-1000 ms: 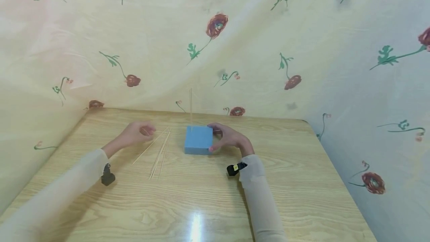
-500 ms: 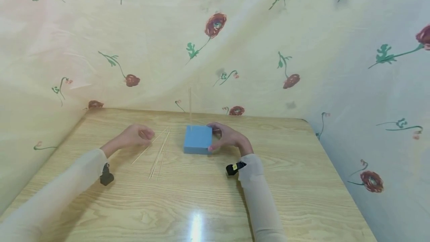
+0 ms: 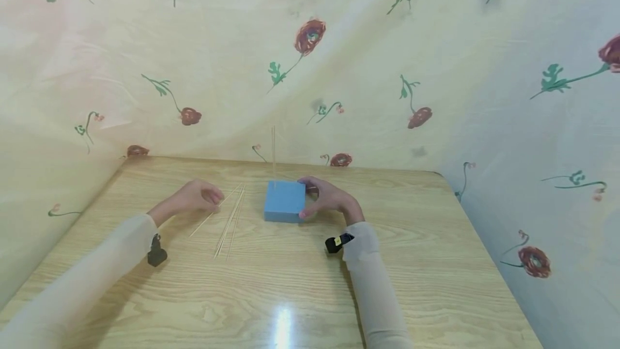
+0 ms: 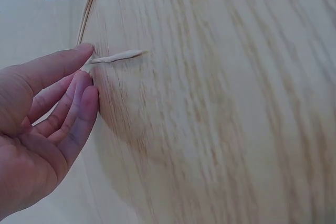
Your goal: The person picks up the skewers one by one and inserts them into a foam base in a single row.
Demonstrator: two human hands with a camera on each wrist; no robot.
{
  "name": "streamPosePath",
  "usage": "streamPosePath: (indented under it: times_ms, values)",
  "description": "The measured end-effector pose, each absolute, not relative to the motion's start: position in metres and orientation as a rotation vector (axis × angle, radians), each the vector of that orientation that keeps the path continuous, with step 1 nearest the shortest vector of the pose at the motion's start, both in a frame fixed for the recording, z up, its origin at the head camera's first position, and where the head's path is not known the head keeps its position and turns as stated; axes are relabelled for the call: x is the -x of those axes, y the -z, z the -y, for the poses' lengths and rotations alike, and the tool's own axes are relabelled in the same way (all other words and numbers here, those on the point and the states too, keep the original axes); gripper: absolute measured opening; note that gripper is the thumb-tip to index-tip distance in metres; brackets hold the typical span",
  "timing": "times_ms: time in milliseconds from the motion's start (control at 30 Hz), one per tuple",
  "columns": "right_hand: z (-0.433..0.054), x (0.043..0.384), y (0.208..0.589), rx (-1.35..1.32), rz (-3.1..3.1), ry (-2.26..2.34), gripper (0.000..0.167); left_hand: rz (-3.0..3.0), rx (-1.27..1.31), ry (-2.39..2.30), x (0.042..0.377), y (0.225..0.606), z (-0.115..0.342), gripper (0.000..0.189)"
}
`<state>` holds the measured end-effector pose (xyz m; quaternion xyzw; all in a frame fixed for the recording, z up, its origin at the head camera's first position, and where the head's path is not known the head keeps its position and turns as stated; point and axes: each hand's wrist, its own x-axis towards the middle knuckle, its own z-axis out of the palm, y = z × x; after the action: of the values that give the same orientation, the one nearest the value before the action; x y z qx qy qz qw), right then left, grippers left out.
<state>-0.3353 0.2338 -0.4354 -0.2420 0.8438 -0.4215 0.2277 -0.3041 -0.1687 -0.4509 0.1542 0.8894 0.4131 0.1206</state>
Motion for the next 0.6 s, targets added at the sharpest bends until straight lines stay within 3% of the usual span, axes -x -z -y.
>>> streamPosePath:
  times_ms: [600]
  values:
    - [-0.2329, 0.3372, 0.4354, 0.670, -2.316, 1.164, 0.097, -2.579, -0.372, -1.123, 0.3139, 0.4458, 0.1734, 0.024]
